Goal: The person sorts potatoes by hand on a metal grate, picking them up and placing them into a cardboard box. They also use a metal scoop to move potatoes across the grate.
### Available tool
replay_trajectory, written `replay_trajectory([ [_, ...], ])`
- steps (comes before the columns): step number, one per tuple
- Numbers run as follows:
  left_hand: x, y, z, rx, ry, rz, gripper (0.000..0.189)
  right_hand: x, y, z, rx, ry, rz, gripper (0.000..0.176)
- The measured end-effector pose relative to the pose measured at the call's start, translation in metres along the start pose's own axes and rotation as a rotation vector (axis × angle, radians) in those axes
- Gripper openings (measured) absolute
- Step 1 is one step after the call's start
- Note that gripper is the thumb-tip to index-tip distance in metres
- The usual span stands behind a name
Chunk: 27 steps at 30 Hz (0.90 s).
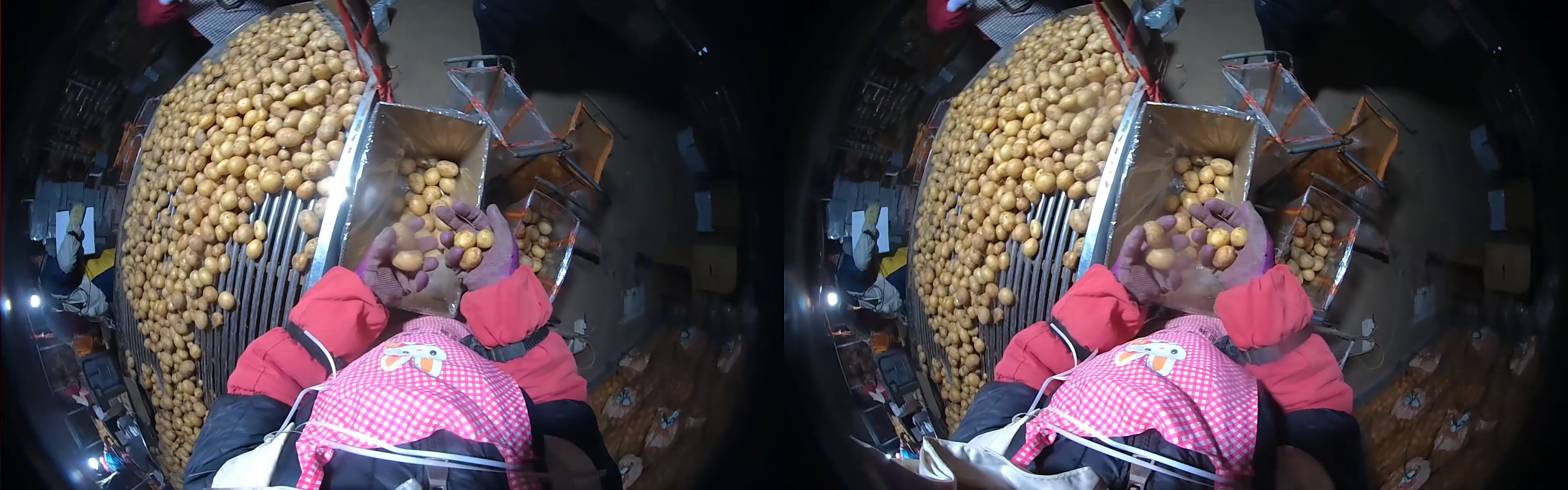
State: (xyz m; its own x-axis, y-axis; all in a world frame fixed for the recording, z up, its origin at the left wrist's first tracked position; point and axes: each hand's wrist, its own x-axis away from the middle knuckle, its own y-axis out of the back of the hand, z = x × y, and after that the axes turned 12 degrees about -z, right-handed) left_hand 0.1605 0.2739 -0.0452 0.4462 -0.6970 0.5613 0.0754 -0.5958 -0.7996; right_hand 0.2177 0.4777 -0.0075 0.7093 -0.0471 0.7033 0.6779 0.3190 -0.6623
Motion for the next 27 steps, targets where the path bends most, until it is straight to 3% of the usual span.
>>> replay_trajectory([
  [3, -0.007, 0.011, -0.003, 0.094, -0.007, 0.070, 0.057, 0.008, -0.003, 0.000, -0.215, 0.032, -0.102, 0.052],
  [5, -0.008, 0.017, -0.009, 0.137, -0.026, 0.132, 0.055, 0.000, 0.027, 0.000, -0.273, -0.009, -0.036, 0.054],
  [7, -0.002, 0.021, -0.016, 0.181, -0.079, 0.028, 0.055, 0.003, 0.043, 0.002, -0.291, -0.031, 0.028, 0.052],
  [8, 0.004, 0.019, -0.019, 0.187, -0.117, 0.000, 0.054, 0.007, 0.047, 0.006, -0.266, -0.023, -0.042, 0.045],
  [11, 0.020, 0.022, -0.029, 0.165, -0.194, -0.095, 0.047, -0.014, 0.103, 0.018, -0.286, -0.057, 0.095, 0.036],
  [12, 0.025, 0.032, -0.032, 0.089, -0.245, -0.254, 0.047, -0.007, 0.089, 0.027, -0.223, -0.002, -0.096, 0.031],
  [13, 0.029, 0.033, -0.031, 0.152, -0.228, -0.100, 0.048, -0.009, 0.082, 0.044, -0.185, 0.040, -0.149, 0.030],
  [15, 0.039, 0.037, -0.031, 0.135, -0.243, -0.080, 0.052, -0.018, 0.068, 0.074, -0.115, 0.096, -0.262, 0.030],
  [18, 0.055, 0.025, -0.030, 0.039, -0.307, -0.159, 0.058, -0.080, 0.047, 0.154, -0.051, 0.189, 0.052, 0.037],
  [20, 0.055, 0.016, -0.029, 0.192, -0.284, -0.115, 0.056, -0.138, 0.040, 0.191, 0.102, 0.354, 0.032, 0.041],
  [21, 0.058, 0.008, -0.030, 0.190, -0.313, -0.108, 0.056, -0.131, 0.004, 0.188, 0.069, 0.416, -0.338, 0.043],
  [24, 0.061, -0.011, -0.031, 0.196, -0.411, -0.101, 0.062, -0.133, -0.016, 0.159, 0.470, 0.664, -0.300, 0.048],
  [27, 0.057, -0.019, -0.023, 0.224, -0.506, -0.109, 0.063, -0.091, -0.042, 0.054, 0.895, 0.366, 0.358, 0.063],
])
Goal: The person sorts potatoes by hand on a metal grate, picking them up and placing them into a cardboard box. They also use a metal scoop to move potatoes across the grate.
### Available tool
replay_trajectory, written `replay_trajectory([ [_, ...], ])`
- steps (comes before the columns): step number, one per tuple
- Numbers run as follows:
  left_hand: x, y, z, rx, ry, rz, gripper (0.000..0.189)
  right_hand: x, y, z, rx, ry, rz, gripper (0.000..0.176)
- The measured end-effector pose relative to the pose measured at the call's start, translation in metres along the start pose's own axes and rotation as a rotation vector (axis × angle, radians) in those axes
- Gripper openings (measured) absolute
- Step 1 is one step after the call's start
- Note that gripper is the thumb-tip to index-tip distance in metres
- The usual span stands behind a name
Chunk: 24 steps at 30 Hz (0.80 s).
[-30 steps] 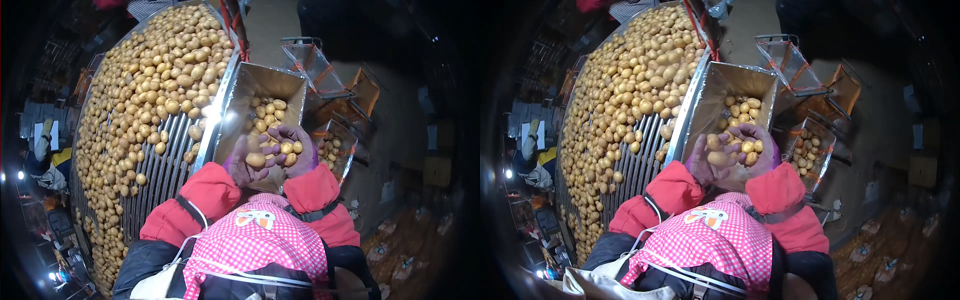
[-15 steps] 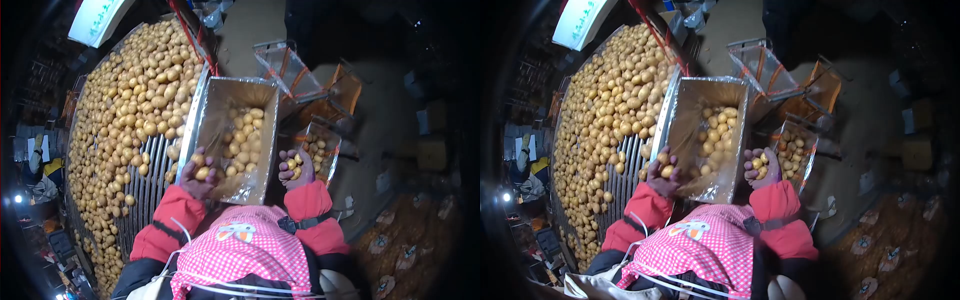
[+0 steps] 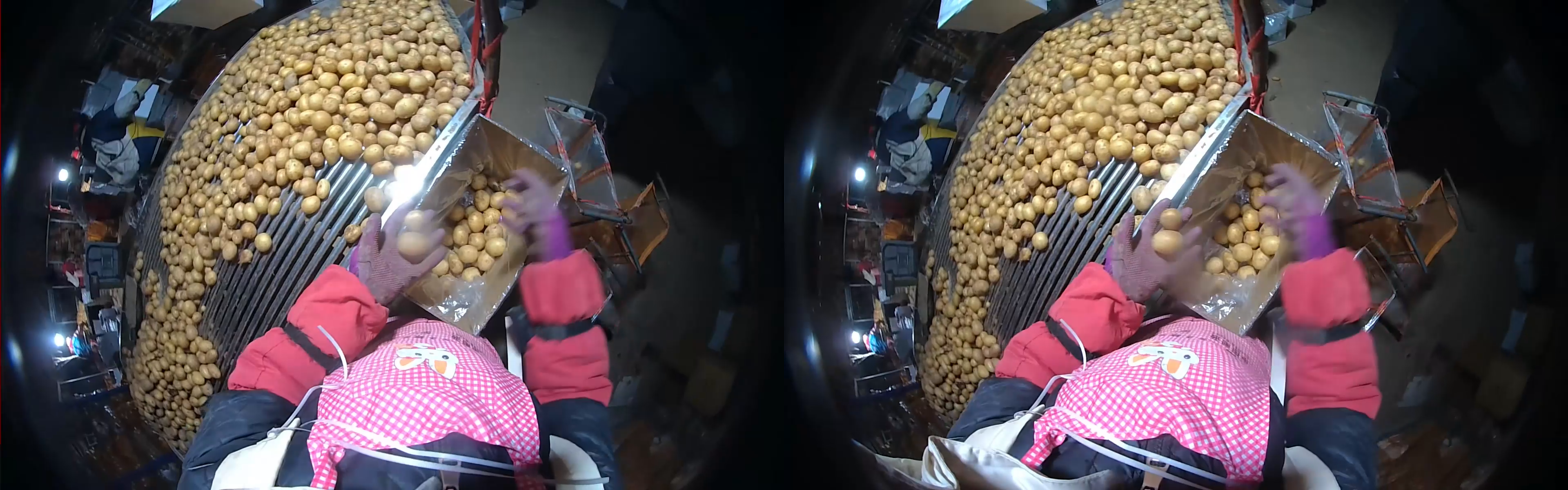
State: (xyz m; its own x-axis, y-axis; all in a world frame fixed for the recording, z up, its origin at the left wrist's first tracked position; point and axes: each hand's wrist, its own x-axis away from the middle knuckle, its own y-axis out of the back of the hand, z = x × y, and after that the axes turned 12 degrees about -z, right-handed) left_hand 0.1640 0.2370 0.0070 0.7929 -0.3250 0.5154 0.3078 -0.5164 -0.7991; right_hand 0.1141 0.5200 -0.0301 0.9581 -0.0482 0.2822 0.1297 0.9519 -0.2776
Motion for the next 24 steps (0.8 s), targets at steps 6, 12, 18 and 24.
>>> replay_trajectory([
  [6, 0.024, -0.016, -0.015, -1.089, -0.204, 0.085, 0.080, 0.045, -0.125, -0.055, 0.397, 0.374, 0.196, 0.061],
  [12, 0.044, 0.012, -0.017, -0.203, -0.048, 0.127, 0.085, 0.060, -0.100, -0.027, -0.640, -0.313, -0.056, 0.028],
  [18, 0.042, 0.088, -0.089, -0.195, -0.411, -0.124, 0.064, 0.128, 0.015, -0.088, -0.846, -0.018, -0.189, 0.027],
  [24, 0.032, 0.179, -0.145, -0.150, -0.493, -0.280, 0.057, 0.324, 0.128, -0.157, -0.834, -0.186, -0.757, 0.023],
])
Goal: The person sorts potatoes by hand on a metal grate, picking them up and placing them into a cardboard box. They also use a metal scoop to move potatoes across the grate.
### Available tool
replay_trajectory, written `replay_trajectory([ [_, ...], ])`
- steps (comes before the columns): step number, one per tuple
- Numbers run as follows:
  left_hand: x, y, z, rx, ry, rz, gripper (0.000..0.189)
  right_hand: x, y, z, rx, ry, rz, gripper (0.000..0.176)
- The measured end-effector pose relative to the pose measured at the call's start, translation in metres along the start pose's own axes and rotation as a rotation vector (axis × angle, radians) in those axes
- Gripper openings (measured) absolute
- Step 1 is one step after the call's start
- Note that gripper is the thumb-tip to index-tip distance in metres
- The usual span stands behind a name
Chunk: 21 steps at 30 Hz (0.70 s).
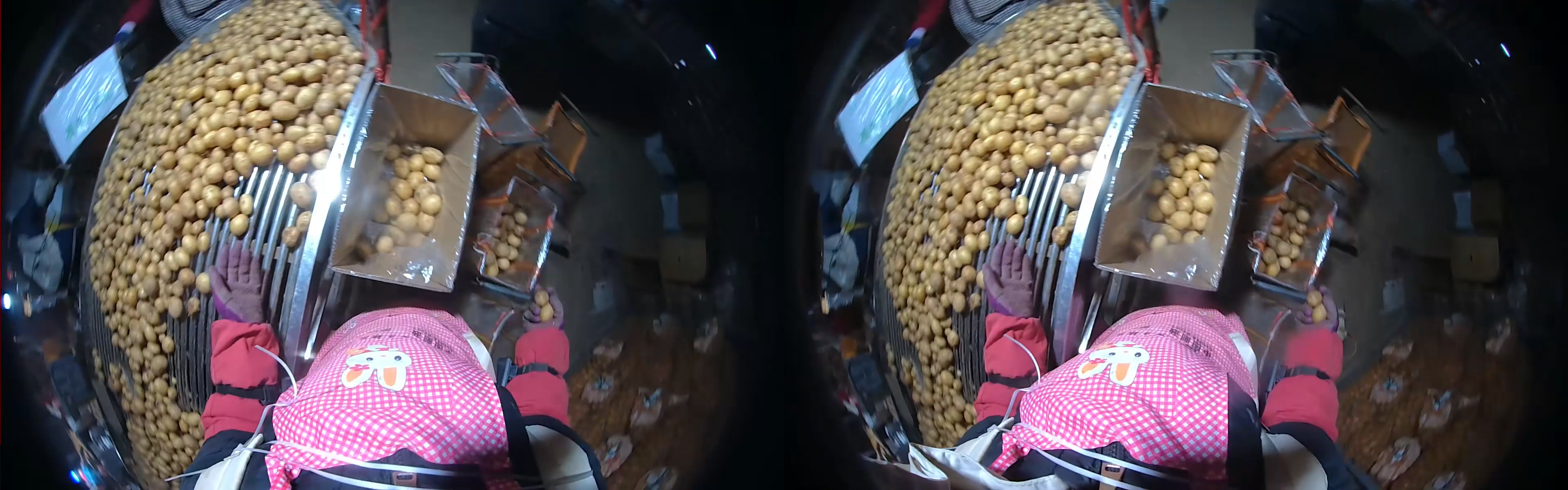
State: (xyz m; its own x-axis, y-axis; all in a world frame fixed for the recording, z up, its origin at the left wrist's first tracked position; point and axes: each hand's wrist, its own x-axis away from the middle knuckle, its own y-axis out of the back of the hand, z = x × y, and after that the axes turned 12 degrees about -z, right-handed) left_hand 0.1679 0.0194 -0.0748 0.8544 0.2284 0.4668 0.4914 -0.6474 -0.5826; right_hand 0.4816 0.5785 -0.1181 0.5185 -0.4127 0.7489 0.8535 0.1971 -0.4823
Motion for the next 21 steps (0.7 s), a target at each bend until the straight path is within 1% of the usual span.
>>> replay_trajectory([
  [1, -0.003, 0.004, 0.002, -0.016, -0.003, -0.026, 0.058, 0.010, 0.039, -0.003, 0.052, -0.006, -0.101, 0.026],
  [2, -0.002, 0.004, 0.005, -0.040, 0.006, -0.051, 0.058, 0.020, 0.076, -0.016, 0.143, 0.080, -0.229, 0.029],
  [3, 0.000, 0.001, 0.008, -0.060, 0.004, -0.079, 0.058, 0.031, 0.114, -0.040, 0.551, 0.391, -0.413, 0.034],
  [4, 0.003, -0.001, 0.008, -0.075, -0.011, -0.108, 0.058, 0.047, 0.134, -0.064, 1.233, 0.749, -0.676, 0.038],
  [5, 0.005, -0.002, 0.007, -0.146, -0.007, -0.117, 0.056, 0.057, 0.150, -0.081, 1.547, 0.986, -0.902, 0.043],
  [6, 0.007, -0.002, 0.009, -0.173, -0.024, -0.072, 0.056, 0.058, 0.152, -0.089, 1.613, 1.144, -1.003, 0.049],
  [8, 0.011, 0.007, 0.009, -0.217, -0.097, -0.015, 0.056, 0.019, 0.159, -0.080, 1.378, 1.006, -0.845, 0.051],
  [9, 0.015, 0.013, 0.003, -0.248, -0.143, -0.023, 0.058, -0.024, 0.160, -0.053, 1.129, 0.949, -0.672, 0.051],
  [10, 0.018, 0.017, -0.001, -0.274, -0.182, -0.031, 0.060, -0.037, 0.104, -0.040, 0.952, 0.911, -0.579, 0.048],
  [11, 0.018, 0.033, -0.016, -0.270, -0.246, -0.066, 0.063, -0.037, 0.002, -0.039, 0.836, 0.883, -0.431, 0.046],
  [12, 0.013, 0.048, -0.021, -0.346, -0.326, -0.096, 0.065, -0.029, -0.076, -0.046, 0.802, 0.856, -0.285, 0.044],
  [14, -0.012, 0.099, -0.035, -0.496, -0.474, -0.164, 0.071, -0.002, -0.217, -0.079, 0.863, 0.788, 0.030, 0.039],
  [15, -0.027, 0.145, -0.042, -0.535, -0.575, -0.150, 0.070, -0.048, -0.239, -0.104, 1.069, 1.108, 0.239, 0.038],
  [16, 0.006, 0.132, -0.059, -0.251, -0.594, -0.057, 0.068, -0.028, -0.293, -0.127, 1.265, 1.130, 0.494, 0.042],
  [17, 0.019, 0.144, -0.070, -0.296, -0.658, -0.172, 0.068, 0.013, -0.350, -0.164, 1.390, 0.917, 0.544, 0.044],
  [18, 0.032, 0.160, -0.080, -0.339, -0.714, -0.289, 0.068, -0.004, -0.369, -0.205, 1.310, 1.093, 0.841, 0.045],
  [19, 0.044, 0.172, -0.091, -0.494, -0.787, -0.385, 0.069, 0.002, -0.399, -0.234, 1.363, 1.218, 1.098, 0.046],
  [20, 0.055, 0.184, -0.103, -0.655, -0.843, -0.479, 0.069, -0.009, -0.419, -0.266, 1.532, 1.244, 1.175, 0.047],
  [21, 0.070, 0.197, -0.118, -0.899, -0.860, -0.535, 0.069, 0.003, -0.447, -0.288, 1.681, 1.364, 1.178, 0.047],
])
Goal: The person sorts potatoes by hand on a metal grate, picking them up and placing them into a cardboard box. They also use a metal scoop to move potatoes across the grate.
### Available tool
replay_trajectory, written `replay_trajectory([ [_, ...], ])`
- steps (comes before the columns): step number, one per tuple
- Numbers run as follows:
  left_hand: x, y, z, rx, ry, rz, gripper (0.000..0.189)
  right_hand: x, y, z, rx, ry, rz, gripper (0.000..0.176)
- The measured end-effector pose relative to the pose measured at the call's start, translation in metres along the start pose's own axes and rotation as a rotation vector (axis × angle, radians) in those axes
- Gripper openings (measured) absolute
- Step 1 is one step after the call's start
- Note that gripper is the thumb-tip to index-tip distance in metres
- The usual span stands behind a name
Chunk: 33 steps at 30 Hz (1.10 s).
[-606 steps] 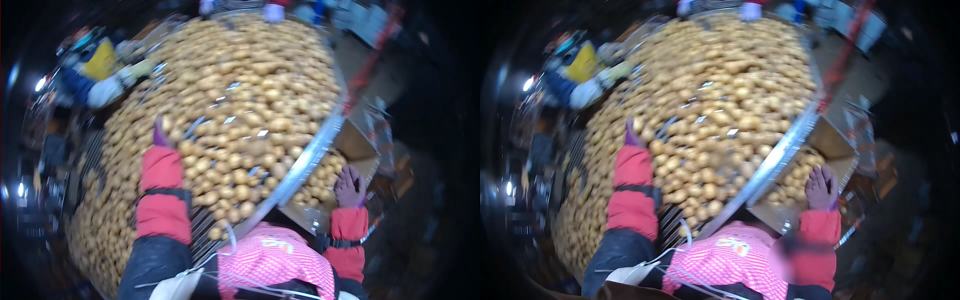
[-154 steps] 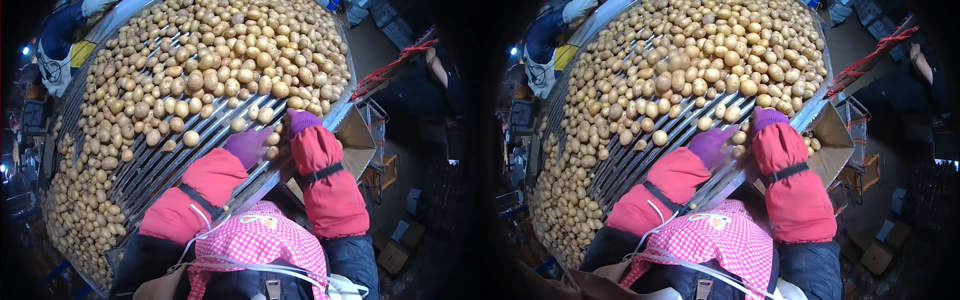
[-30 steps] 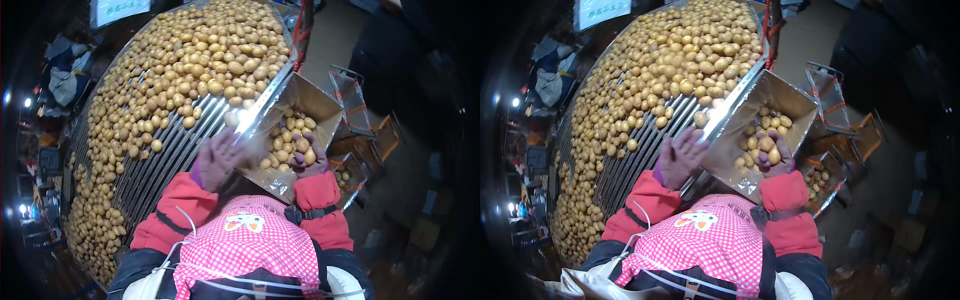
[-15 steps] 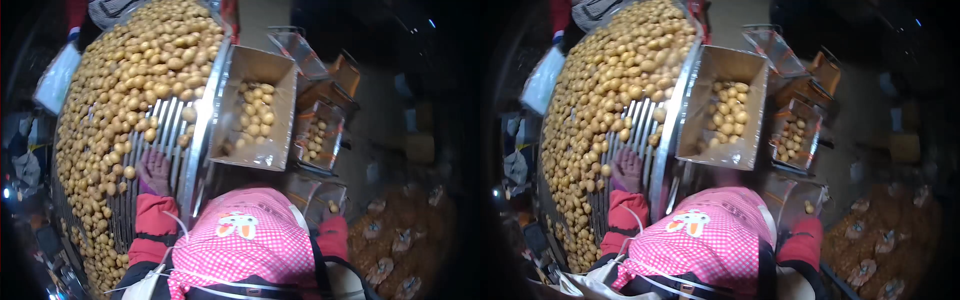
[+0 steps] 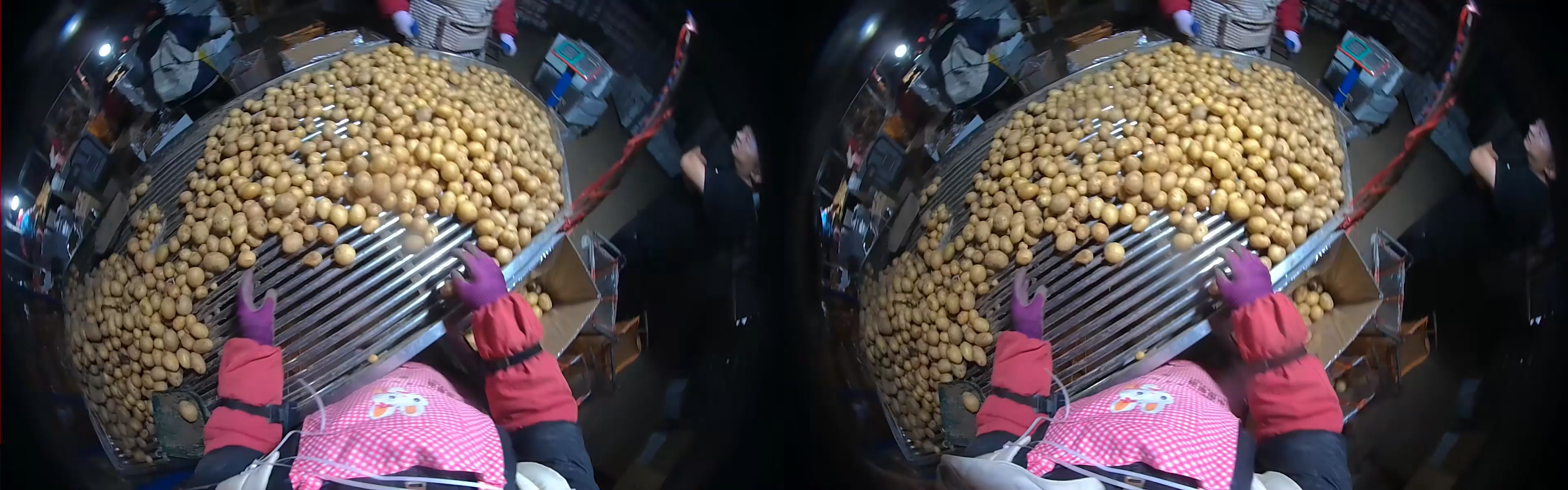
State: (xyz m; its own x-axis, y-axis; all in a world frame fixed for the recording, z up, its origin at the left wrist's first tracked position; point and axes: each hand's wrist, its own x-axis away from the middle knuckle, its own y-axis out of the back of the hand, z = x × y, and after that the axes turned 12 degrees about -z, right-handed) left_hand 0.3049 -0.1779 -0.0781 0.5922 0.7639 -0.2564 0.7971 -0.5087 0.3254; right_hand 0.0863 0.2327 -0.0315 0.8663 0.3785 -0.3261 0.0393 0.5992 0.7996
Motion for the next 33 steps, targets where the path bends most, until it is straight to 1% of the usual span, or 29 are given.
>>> replay_trajectory([
  [1, 0.003, 0.014, -0.005, 0.036, 0.083, -0.048, 0.069, -0.021, -0.016, 0.000, 0.198, -0.020, -0.027, 0.052],
  [3, 0.010, 0.035, -0.009, 0.106, 0.243, -0.143, 0.070, -0.079, -0.042, -0.026, 0.491, -0.123, 0.057, 0.056],
  [5, 0.016, 0.051, 0.014, -0.137, 0.186, -0.153, 0.072, -0.119, -0.061, -0.056, 0.569, -0.169, 0.255, 0.056],
  [6, 0.015, 0.054, 0.022, -0.262, 0.160, -0.147, 0.073, -0.140, -0.066, -0.066, 0.540, -0.242, 0.350, 0.060],
  [9, 0.002, 0.048, 0.028, -0.653, 0.014, -0.065, 0.078, -0.162, -0.069, -0.076, 0.514, -0.163, 0.371, 0.059],
  [10, -0.005, 0.039, 0.031, -0.501, 0.013, -0.043, 0.083, -0.159, -0.063, -0.073, 0.349, -0.263, 0.271, 0.059],
  [11, -0.011, 0.031, 0.033, -0.608, -0.001, -0.030, 0.084, -0.150, -0.059, -0.087, 0.077, -0.293, 0.186, 0.055],
  [12, -0.018, 0.019, 0.024, -0.714, -0.016, -0.020, 0.085, -0.139, -0.045, -0.093, -0.253, -0.470, 0.104, 0.052],
  [13, -0.021, 0.011, 0.020, -0.821, -0.030, -0.012, 0.087, -0.121, -0.022, -0.097, -0.583, -0.582, 0.034, 0.050],
  [14, -0.021, 0.005, 0.027, -0.853, -0.074, -0.048, 0.088, -0.104, 0.001, -0.102, -0.913, -0.687, -0.048, 0.048],
  [15, -0.019, -0.003, 0.021, -0.927, -0.033, -0.070, 0.087, -0.077, 0.024, -0.114, -1.240, -0.728, -0.125, 0.046],
  [17, -0.017, -0.026, 0.002, -1.059, 0.036, -0.113, 0.085, -0.012, 0.059, -0.140, -1.278, -0.777, -0.260, 0.058],
  [18, -0.016, -0.029, 0.010, -1.117, -0.006, -0.125, 0.077, 0.031, 0.075, -0.181, -1.136, -0.786, -0.209, 0.050],
  [19, -0.016, -0.036, 0.007, -1.158, -0.015, -0.127, 0.074, 0.059, 0.083, -0.215, -0.993, -0.793, -0.152, 0.043],
  [21, -0.014, -0.045, -0.006, -1.244, -0.023, -0.139, 0.069, 0.060, 0.083, -0.216, -0.375, -0.674, -0.321, 0.041],
  [22, -0.014, -0.048, -0.010, -1.235, -0.004, -0.156, 0.063, 0.057, 0.076, -0.211, -0.072, -0.597, -0.390, 0.040],
  [24, -0.014, -0.049, -0.010, -1.218, -0.011, -0.161, 0.061, -0.009, 0.070, -0.158, -0.325, -0.538, -0.374, 0.035],
  [25, -0.016, -0.049, -0.008, -1.211, -0.011, -0.176, 0.061, -0.041, 0.057, -0.138, -0.346, -0.509, -0.345, 0.032],
  [26, -0.015, -0.048, -0.001, -1.193, -0.073, -0.210, 0.060, -0.076, 0.043, -0.119, -0.211, -0.346, -0.299, 0.031],
  [27, -0.013, -0.048, 0.006, -1.214, -0.090, -0.226, 0.060, -0.104, 0.018, -0.116, -0.009, -0.104, -0.311, 0.031],
  [28, -0.011, -0.048, 0.011, -1.243, -0.102, -0.244, 0.061, -0.129, -0.006, -0.103, -0.022, 0.009, -0.298, 0.033],
  [29, -0.012, -0.047, 0.011, -1.269, -0.115, -0.263, 0.061, -0.153, -0.027, -0.070, 0.002, 0.142, -0.302, 0.037],
  [30, -0.015, -0.045, 0.007, -1.249, -0.104, -0.278, 0.061, -0.170, -0.041, -0.025, -0.019, 0.259, -0.251, 0.038],
  [31, -0.016, -0.047, 0.003, -1.223, -0.094, -0.282, 0.061, -0.179, -0.058, 0.010, -0.053, 0.306, -0.007, 0.043],
  [32, -0.016, -0.049, 0.000, -1.191, -0.083, -0.282, 0.061, -0.177, -0.084, 0.042, 0.023, 0.383, 0.081, 0.048],
  [33, -0.017, -0.051, -0.003, -1.189, -0.077, -0.282, 0.061, -0.173, -0.114, 0.062, 0.083, 0.500, 0.092, 0.054],
])
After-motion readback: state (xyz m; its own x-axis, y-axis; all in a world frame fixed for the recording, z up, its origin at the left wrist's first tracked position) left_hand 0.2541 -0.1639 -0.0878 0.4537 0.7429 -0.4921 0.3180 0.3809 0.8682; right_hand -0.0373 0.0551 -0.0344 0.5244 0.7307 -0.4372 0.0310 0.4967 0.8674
